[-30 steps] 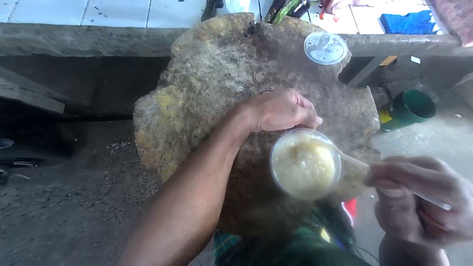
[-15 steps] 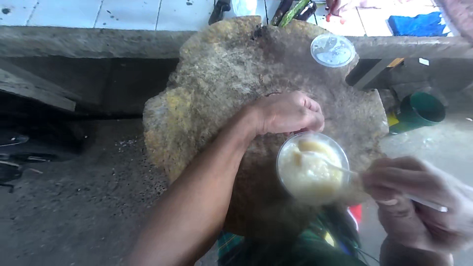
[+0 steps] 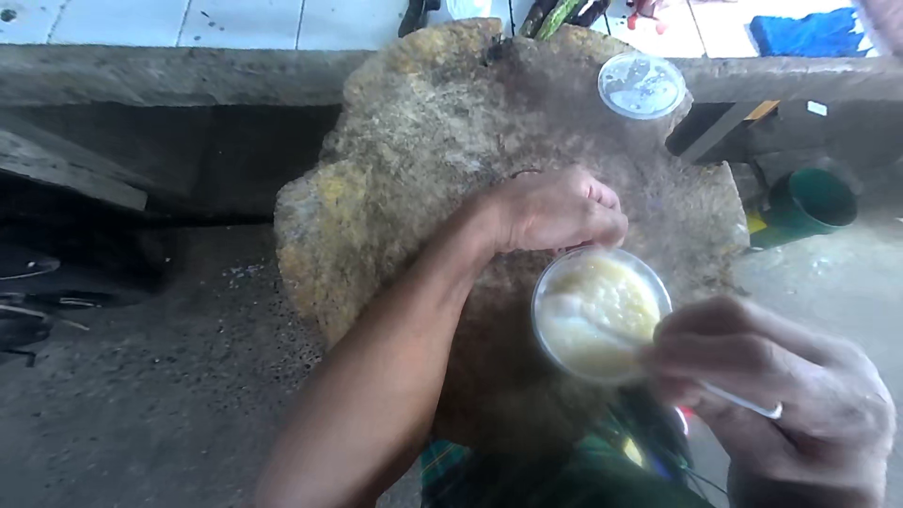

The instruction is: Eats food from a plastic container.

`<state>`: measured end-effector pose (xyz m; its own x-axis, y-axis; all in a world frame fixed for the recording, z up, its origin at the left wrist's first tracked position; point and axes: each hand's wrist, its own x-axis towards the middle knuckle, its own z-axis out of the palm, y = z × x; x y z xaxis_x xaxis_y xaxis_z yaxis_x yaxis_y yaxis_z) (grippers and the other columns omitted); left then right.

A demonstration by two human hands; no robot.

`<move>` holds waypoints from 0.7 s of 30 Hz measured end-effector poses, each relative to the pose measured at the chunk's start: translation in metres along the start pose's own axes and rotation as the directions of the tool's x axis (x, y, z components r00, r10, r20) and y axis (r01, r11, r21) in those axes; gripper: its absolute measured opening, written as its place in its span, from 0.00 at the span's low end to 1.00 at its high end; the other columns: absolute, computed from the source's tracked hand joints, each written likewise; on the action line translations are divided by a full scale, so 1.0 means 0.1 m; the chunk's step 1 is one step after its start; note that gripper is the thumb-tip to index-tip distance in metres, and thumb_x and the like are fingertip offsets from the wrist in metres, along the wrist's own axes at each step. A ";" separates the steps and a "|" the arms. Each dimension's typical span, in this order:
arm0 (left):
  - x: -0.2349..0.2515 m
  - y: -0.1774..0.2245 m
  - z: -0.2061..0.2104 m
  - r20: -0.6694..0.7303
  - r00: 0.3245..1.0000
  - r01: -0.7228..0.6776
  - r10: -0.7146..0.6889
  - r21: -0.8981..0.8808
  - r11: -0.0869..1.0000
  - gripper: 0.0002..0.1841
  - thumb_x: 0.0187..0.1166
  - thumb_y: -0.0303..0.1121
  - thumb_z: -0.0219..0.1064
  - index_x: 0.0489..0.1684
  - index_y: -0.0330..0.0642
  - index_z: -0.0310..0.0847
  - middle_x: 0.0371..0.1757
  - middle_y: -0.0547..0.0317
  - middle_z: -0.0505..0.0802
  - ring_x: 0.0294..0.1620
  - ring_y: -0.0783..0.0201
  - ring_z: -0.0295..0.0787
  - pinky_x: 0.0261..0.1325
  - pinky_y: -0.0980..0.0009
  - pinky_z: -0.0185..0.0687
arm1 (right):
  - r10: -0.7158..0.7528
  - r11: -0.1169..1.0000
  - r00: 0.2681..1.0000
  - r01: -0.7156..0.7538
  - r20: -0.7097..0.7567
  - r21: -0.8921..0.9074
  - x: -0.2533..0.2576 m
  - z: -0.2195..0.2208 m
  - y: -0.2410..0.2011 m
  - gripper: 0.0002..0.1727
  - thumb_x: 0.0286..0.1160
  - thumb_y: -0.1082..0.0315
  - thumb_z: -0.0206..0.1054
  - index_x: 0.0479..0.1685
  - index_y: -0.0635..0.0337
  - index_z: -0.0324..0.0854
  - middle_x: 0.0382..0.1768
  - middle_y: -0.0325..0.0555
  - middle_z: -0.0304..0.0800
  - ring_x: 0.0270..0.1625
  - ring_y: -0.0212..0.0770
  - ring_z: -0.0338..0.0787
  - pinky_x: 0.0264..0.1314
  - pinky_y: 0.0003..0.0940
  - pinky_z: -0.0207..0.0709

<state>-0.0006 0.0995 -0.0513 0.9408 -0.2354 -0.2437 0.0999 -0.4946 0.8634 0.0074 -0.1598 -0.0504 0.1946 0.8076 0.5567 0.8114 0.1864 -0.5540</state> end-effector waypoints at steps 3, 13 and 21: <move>-0.02 0.00 -0.01 -0.008 1.000 0.004 -0.004 -0.015 1.000 0.11 0.85 0.37 0.61 0.45 0.47 0.92 0.27 0.64 0.89 0.23 0.73 0.78 0.25 0.75 0.71 | 0.058 0.998 0.998 -0.057 -0.009 0.014 -0.04 -0.07 -0.01 0.14 0.91 0.54 0.58 0.49 0.51 0.85 0.43 0.35 0.88 0.49 0.24 0.87 0.50 0.19 0.81; -0.02 -0.01 -0.01 -0.002 1.000 -0.004 0.004 -0.025 1.000 0.12 0.85 0.37 0.60 0.44 0.46 0.92 0.27 0.64 0.89 0.23 0.73 0.79 0.24 0.76 0.71 | 0.143 0.984 0.989 -0.139 -0.028 0.112 -0.21 -0.24 -0.01 0.14 0.90 0.51 0.59 0.47 0.47 0.86 0.42 0.29 0.88 0.49 0.24 0.87 0.51 0.20 0.81; -0.03 0.02 0.03 0.000 0.999 -0.052 0.052 -0.046 0.998 0.11 0.83 0.36 0.62 0.42 0.46 0.93 0.31 0.63 0.92 0.27 0.73 0.84 0.27 0.75 0.76 | 0.220 0.974 0.969 -0.225 -0.117 -0.034 -0.20 -0.11 0.09 0.14 0.90 0.56 0.60 0.51 0.52 0.88 0.42 0.32 0.90 0.35 0.22 0.86 0.36 0.20 0.83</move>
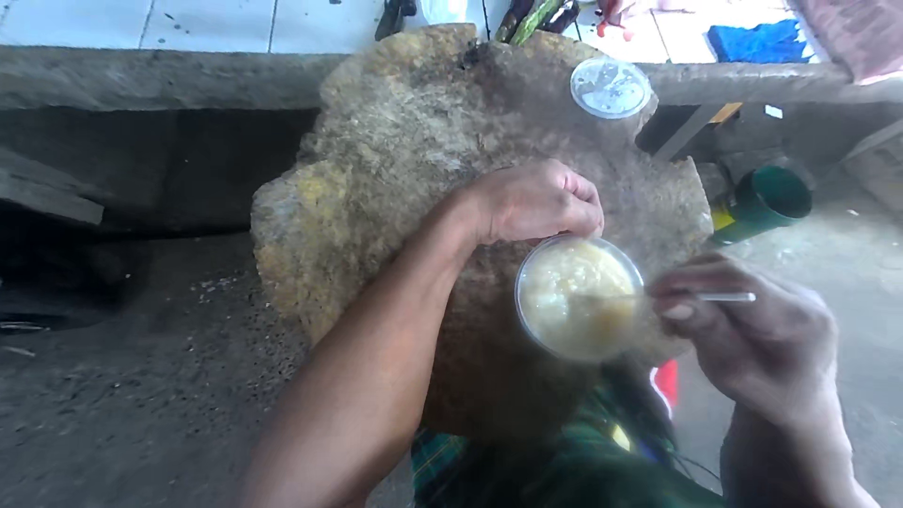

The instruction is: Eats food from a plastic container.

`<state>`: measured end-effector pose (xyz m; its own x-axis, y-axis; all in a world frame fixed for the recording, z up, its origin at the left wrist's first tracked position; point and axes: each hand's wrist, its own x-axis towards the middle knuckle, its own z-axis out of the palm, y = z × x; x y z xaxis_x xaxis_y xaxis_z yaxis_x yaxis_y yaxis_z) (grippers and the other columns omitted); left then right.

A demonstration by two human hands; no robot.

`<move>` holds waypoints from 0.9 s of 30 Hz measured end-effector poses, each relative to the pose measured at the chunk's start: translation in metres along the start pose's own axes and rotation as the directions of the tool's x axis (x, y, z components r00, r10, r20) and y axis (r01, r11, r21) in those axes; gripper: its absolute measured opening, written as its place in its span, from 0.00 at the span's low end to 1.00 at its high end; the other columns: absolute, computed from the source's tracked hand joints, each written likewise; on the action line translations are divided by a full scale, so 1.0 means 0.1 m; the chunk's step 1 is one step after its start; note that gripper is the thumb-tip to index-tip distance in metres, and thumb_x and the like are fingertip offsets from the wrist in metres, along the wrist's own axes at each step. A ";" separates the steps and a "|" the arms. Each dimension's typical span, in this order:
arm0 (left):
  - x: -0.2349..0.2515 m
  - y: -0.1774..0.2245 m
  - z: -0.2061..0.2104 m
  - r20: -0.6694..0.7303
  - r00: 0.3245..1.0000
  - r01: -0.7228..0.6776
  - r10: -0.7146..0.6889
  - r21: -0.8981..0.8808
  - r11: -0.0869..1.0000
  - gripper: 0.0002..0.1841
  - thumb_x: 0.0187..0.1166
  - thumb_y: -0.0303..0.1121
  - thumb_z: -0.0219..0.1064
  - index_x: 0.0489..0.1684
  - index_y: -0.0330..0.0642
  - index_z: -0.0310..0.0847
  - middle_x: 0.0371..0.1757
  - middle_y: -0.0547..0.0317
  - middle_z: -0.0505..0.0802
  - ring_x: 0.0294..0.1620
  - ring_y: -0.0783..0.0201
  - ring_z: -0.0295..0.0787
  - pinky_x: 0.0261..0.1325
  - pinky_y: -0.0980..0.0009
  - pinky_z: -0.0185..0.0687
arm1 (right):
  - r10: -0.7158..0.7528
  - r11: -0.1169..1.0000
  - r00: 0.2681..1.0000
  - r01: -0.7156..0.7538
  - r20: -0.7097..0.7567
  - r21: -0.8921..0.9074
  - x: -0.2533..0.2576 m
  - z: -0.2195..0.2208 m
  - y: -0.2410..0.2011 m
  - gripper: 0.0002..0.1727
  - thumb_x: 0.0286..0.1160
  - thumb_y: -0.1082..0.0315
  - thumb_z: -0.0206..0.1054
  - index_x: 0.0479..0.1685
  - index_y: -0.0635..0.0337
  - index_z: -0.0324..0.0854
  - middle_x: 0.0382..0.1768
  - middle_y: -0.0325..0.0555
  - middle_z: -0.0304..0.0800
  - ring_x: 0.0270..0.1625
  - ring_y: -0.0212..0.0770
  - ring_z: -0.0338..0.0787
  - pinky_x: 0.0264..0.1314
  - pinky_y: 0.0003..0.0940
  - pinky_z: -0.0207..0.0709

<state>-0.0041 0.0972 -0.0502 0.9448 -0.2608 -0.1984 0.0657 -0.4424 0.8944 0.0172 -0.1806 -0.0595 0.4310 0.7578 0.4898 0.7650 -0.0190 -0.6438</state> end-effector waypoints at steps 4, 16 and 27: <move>-0.03 0.01 -0.01 -0.014 0.999 0.035 -0.034 0.006 0.999 0.10 0.83 0.37 0.63 0.45 0.47 0.92 0.33 0.62 0.93 0.29 0.72 0.85 0.29 0.73 0.77 | -0.006 0.992 0.995 0.018 -0.095 0.127 -0.06 -0.12 -0.17 0.12 0.89 0.52 0.61 0.52 0.44 0.87 0.43 0.26 0.91 0.36 0.22 0.88 0.35 0.18 0.84; -0.04 0.04 0.01 -0.018 0.998 0.058 -0.058 0.035 0.998 0.11 0.84 0.38 0.62 0.45 0.48 0.92 0.33 0.60 0.93 0.32 0.69 0.87 0.32 0.70 0.79 | -0.036 0.980 0.993 0.012 -0.116 -0.200 -0.10 -0.11 -0.35 0.12 0.90 0.58 0.60 0.51 0.55 0.84 0.37 0.35 0.89 0.30 0.24 0.85 0.31 0.22 0.83; -0.10 0.12 0.04 -0.025 0.995 0.101 -0.101 -0.004 0.995 0.09 0.83 0.35 0.65 0.40 0.44 0.92 0.30 0.59 0.93 0.30 0.69 0.87 0.34 0.70 0.82 | 0.007 0.999 0.988 -0.015 -0.153 -0.051 -0.16 0.00 -0.32 0.11 0.89 0.57 0.61 0.50 0.50 0.87 0.37 0.31 0.92 0.32 0.23 0.87 0.34 0.21 0.84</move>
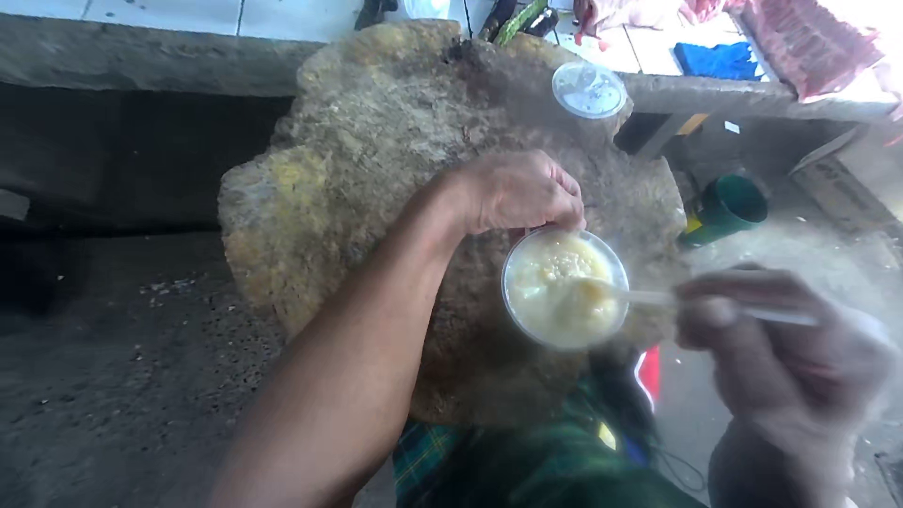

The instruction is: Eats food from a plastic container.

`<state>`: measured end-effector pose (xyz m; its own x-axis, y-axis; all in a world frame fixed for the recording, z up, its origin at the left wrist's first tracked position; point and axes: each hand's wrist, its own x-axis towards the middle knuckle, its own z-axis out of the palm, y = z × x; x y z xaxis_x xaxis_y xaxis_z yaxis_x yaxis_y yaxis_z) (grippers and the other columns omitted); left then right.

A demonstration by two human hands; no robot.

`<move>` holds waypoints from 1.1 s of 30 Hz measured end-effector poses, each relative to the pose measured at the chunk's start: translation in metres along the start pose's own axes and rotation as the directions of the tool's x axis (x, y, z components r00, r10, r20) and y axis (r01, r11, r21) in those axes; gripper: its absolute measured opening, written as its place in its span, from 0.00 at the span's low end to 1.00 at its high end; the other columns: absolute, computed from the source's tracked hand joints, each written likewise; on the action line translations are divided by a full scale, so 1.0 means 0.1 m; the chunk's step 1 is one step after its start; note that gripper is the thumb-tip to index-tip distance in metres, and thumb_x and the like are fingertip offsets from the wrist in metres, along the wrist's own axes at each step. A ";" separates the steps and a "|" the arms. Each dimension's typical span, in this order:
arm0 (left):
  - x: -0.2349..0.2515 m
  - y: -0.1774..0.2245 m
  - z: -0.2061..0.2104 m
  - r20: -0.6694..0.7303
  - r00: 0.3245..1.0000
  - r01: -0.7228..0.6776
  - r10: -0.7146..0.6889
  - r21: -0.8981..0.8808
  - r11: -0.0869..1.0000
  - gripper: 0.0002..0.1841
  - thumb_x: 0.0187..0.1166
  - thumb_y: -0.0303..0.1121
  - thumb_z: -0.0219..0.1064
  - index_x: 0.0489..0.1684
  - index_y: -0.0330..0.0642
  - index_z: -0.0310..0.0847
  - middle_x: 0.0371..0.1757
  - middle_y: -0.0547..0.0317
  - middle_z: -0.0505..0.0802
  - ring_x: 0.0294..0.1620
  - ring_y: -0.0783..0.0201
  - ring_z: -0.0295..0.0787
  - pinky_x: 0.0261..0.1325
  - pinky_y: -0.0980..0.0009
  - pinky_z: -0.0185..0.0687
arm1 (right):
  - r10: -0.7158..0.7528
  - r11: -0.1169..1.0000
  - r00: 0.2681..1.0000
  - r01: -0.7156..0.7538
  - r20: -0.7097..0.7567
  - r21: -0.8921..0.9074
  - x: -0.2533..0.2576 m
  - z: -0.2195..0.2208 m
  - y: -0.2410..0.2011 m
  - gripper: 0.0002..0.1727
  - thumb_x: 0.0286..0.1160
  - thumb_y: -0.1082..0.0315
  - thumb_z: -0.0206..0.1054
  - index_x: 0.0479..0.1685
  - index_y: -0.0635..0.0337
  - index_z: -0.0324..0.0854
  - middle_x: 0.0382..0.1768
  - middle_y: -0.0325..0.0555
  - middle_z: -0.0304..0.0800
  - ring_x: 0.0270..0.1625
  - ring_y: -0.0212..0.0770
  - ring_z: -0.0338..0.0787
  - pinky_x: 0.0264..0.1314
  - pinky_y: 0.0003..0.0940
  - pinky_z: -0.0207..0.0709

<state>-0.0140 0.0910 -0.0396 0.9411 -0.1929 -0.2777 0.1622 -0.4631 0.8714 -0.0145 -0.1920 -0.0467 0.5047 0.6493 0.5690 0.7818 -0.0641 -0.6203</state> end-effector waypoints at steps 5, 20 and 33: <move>0.01 -0.04 0.01 0.054 0.998 -0.028 0.025 0.052 0.998 0.11 0.82 0.38 0.65 0.35 0.46 0.93 0.28 0.64 0.90 0.28 0.73 0.83 0.33 0.72 0.77 | 0.024 0.984 0.999 -0.020 -0.022 0.175 -0.04 -0.01 0.09 0.09 0.90 0.56 0.61 0.49 0.44 0.86 0.40 0.25 0.92 0.33 0.22 0.88 0.33 0.17 0.84; 0.02 -0.03 -0.01 0.099 0.995 0.001 -0.001 0.005 1.000 0.11 0.82 0.36 0.65 0.35 0.43 0.91 0.26 0.62 0.90 0.24 0.71 0.85 0.27 0.73 0.81 | 0.244 0.891 0.969 -0.214 -0.026 0.400 0.12 0.30 0.10 0.09 0.92 0.61 0.57 0.49 0.47 0.84 0.24 0.29 0.86 0.18 0.23 0.81 0.19 0.17 0.78; 0.07 -0.10 -0.01 0.087 0.994 -0.065 0.060 0.055 0.996 0.11 0.81 0.38 0.65 0.33 0.46 0.92 0.26 0.65 0.90 0.25 0.73 0.82 0.28 0.73 0.77 | 0.145 0.812 0.989 -0.098 -0.037 0.575 -0.06 0.31 0.37 0.09 0.89 0.54 0.61 0.55 0.39 0.86 0.44 0.28 0.91 0.29 0.23 0.86 0.28 0.17 0.81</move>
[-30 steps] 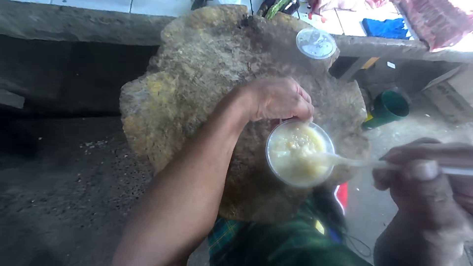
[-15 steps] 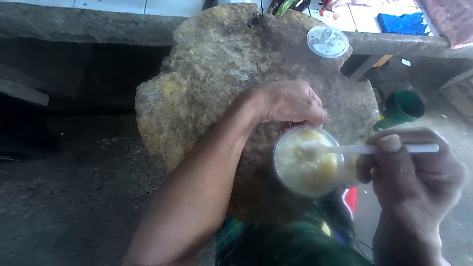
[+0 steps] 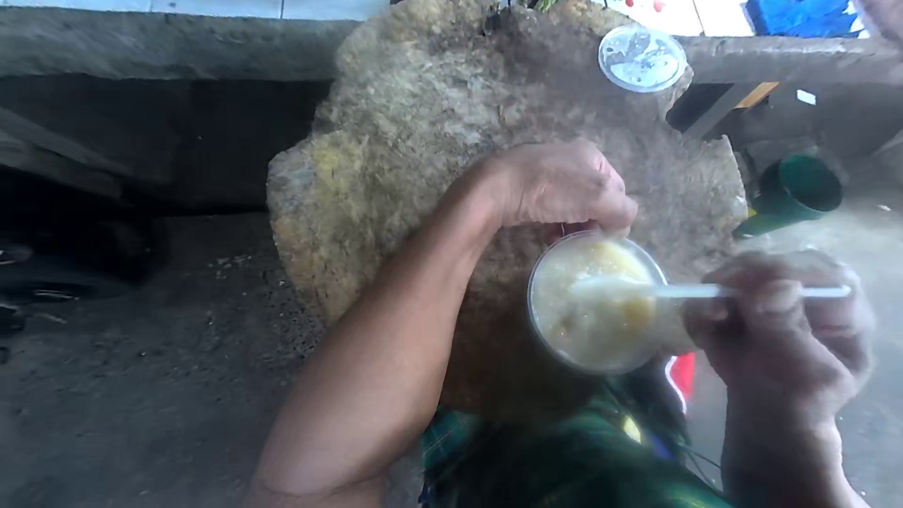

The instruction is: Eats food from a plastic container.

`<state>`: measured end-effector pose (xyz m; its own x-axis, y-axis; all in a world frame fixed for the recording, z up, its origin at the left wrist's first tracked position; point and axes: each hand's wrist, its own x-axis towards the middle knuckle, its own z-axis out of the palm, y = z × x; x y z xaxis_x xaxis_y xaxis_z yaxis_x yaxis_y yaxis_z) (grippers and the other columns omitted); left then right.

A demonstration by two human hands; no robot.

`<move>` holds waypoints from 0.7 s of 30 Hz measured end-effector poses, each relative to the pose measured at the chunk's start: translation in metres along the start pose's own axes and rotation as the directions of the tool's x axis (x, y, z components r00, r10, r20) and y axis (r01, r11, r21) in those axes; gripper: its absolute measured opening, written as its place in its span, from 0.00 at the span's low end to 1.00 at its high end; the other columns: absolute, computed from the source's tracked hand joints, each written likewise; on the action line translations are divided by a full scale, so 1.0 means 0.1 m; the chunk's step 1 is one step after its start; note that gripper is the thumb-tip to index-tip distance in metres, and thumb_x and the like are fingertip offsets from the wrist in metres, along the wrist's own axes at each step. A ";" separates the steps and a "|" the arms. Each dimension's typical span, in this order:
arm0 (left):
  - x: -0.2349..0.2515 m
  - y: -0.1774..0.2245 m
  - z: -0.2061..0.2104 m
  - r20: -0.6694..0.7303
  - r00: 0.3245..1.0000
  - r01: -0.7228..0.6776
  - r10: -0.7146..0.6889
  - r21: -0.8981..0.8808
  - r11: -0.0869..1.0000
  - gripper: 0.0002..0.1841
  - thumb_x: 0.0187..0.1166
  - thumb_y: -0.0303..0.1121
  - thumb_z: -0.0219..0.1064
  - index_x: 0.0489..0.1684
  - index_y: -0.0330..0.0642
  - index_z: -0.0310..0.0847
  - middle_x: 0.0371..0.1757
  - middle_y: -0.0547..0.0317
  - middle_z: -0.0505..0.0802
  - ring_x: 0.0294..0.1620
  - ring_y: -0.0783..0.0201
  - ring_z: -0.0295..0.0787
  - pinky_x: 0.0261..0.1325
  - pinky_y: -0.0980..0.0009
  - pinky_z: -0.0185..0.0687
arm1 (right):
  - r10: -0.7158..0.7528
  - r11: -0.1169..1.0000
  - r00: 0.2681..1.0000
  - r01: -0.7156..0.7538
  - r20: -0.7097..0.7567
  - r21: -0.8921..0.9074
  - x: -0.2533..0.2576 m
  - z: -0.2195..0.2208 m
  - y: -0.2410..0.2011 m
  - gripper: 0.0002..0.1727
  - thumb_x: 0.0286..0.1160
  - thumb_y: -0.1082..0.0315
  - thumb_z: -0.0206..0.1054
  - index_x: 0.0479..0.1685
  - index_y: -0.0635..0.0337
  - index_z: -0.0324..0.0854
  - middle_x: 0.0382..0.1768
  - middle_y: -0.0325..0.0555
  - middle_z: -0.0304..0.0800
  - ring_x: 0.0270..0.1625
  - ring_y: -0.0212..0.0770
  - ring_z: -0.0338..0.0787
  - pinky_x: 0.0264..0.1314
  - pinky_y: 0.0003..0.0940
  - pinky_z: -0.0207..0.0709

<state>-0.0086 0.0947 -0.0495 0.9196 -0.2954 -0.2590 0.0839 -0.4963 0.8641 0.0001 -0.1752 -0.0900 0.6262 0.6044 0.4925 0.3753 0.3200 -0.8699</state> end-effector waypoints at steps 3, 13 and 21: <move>0.00 0.01 0.00 0.000 1.000 0.021 -0.021 0.002 1.000 0.11 0.80 0.38 0.65 0.34 0.46 0.93 0.26 0.65 0.90 0.24 0.73 0.83 0.27 0.73 0.78 | -0.116 0.989 0.993 0.113 -0.024 -0.099 -0.06 -0.08 -0.04 0.11 0.89 0.53 0.61 0.53 0.41 0.88 0.44 0.27 0.91 0.33 0.25 0.88 0.30 0.19 0.83; 0.01 0.01 0.00 0.019 1.000 0.023 -0.022 -0.057 0.998 0.11 0.81 0.36 0.65 0.34 0.43 0.91 0.24 0.64 0.89 0.22 0.73 0.82 0.25 0.75 0.77 | 0.005 0.994 0.992 0.009 0.123 -0.112 -0.05 0.03 -0.08 0.12 0.91 0.56 0.59 0.54 0.47 0.86 0.39 0.27 0.90 0.29 0.19 0.84 0.29 0.14 0.80; 0.02 0.01 0.01 0.012 0.999 0.032 -0.031 -0.071 0.997 0.10 0.81 0.35 0.66 0.32 0.44 0.91 0.24 0.65 0.89 0.21 0.75 0.80 0.24 0.77 0.75 | 0.378 0.916 0.924 -0.365 -0.054 0.170 -0.05 0.17 -0.13 0.14 0.92 0.62 0.55 0.46 0.53 0.88 0.22 0.35 0.89 0.13 0.23 0.80 0.13 0.18 0.77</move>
<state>-0.0074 0.0931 -0.0497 0.9119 -0.2897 -0.2906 0.1400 -0.4461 0.8840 -0.0197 -0.1700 -0.0821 0.7576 0.6401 0.1278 -0.0010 0.1969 -0.9804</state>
